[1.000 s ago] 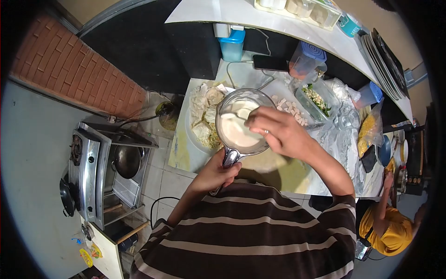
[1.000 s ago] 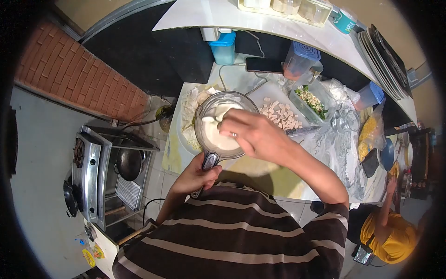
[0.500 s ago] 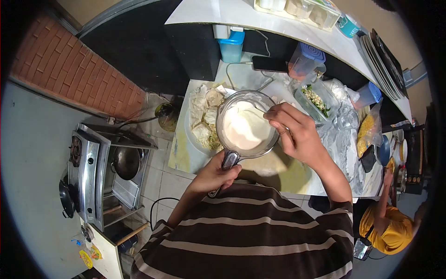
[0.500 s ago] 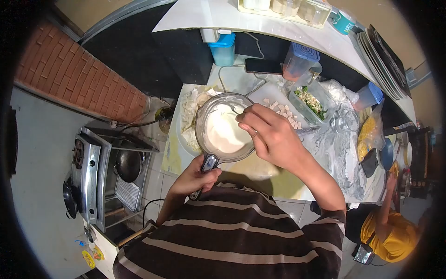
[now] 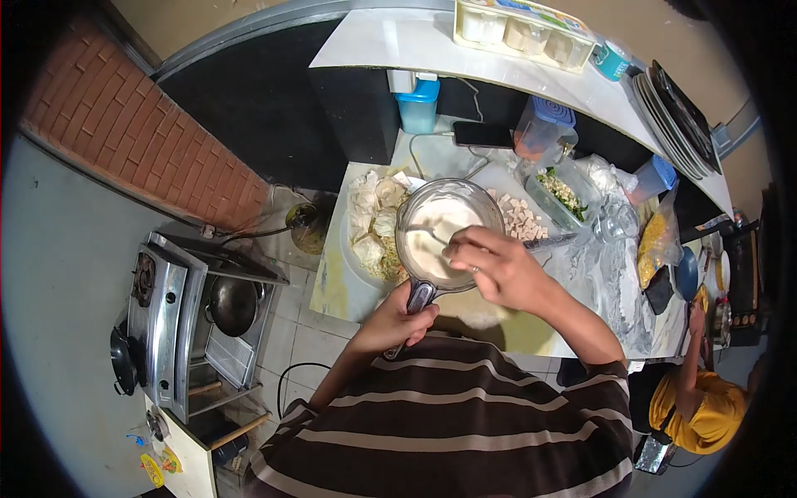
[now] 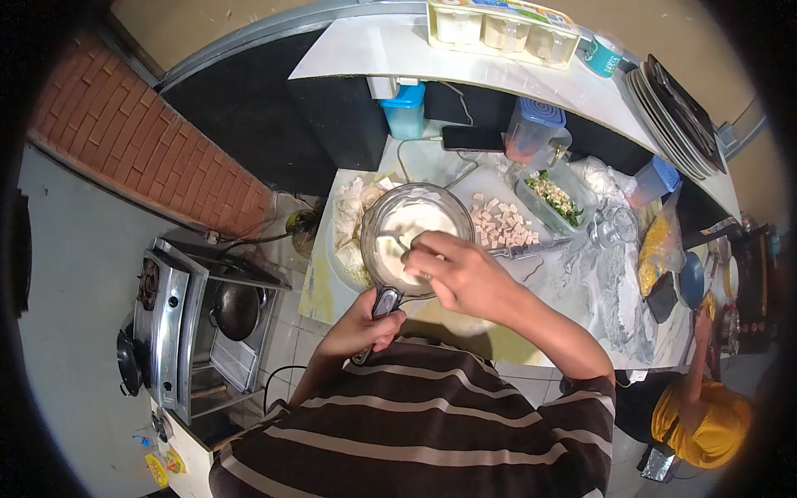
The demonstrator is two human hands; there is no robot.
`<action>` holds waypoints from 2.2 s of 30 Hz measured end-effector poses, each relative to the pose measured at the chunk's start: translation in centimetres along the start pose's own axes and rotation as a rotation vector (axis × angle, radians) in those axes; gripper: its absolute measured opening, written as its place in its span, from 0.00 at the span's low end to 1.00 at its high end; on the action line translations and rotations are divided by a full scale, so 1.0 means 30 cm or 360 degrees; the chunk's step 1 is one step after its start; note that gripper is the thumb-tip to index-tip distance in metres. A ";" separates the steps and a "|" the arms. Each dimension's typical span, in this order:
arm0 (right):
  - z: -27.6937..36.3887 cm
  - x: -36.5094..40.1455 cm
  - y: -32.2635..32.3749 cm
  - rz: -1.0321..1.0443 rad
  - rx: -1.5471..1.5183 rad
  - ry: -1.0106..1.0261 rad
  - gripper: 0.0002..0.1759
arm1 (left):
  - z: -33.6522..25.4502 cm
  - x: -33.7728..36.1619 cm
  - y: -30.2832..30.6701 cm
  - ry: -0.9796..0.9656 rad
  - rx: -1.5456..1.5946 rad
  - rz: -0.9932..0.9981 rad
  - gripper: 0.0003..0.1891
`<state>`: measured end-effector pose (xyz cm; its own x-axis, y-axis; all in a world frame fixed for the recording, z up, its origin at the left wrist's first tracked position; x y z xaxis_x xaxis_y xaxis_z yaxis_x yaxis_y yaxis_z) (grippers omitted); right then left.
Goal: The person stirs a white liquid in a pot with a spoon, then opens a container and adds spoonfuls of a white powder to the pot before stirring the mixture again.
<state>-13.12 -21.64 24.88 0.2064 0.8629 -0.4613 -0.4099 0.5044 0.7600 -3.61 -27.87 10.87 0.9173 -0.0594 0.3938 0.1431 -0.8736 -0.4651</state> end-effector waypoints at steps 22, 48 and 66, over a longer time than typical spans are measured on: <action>-0.014 0.051 0.123 -0.0534 0.0232 -0.0431 0.05 | 0.018 0.052 -0.011 0.0038 0.0049 0.0040 0.13; -0.063 -0.004 -0.012 0.0198 -0.0271 -0.0157 0.17 | -0.052 -0.081 0.094 -0.0045 0.0058 0.0002 0.15; -0.039 0.022 0.013 -0.0284 -0.0311 -0.0676 0.08 | -0.069 -0.058 0.053 -0.0177 -0.0108 -0.0117 0.08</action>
<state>-14.20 -20.89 24.33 0.6153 0.7211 -0.3185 -0.4854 0.6649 0.5676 -5.76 -30.16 11.11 0.9413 0.0563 0.3328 0.1892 -0.9044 -0.3823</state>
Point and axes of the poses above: each hand's wrist, its own x-axis away from the middle knuckle, its own y-axis out of the back of the hand, z = x × y, the point moved 10 cm from there along -x, towards the middle knuckle, and after that the axes turned 8 degrees about x, right-handed, at the moved point
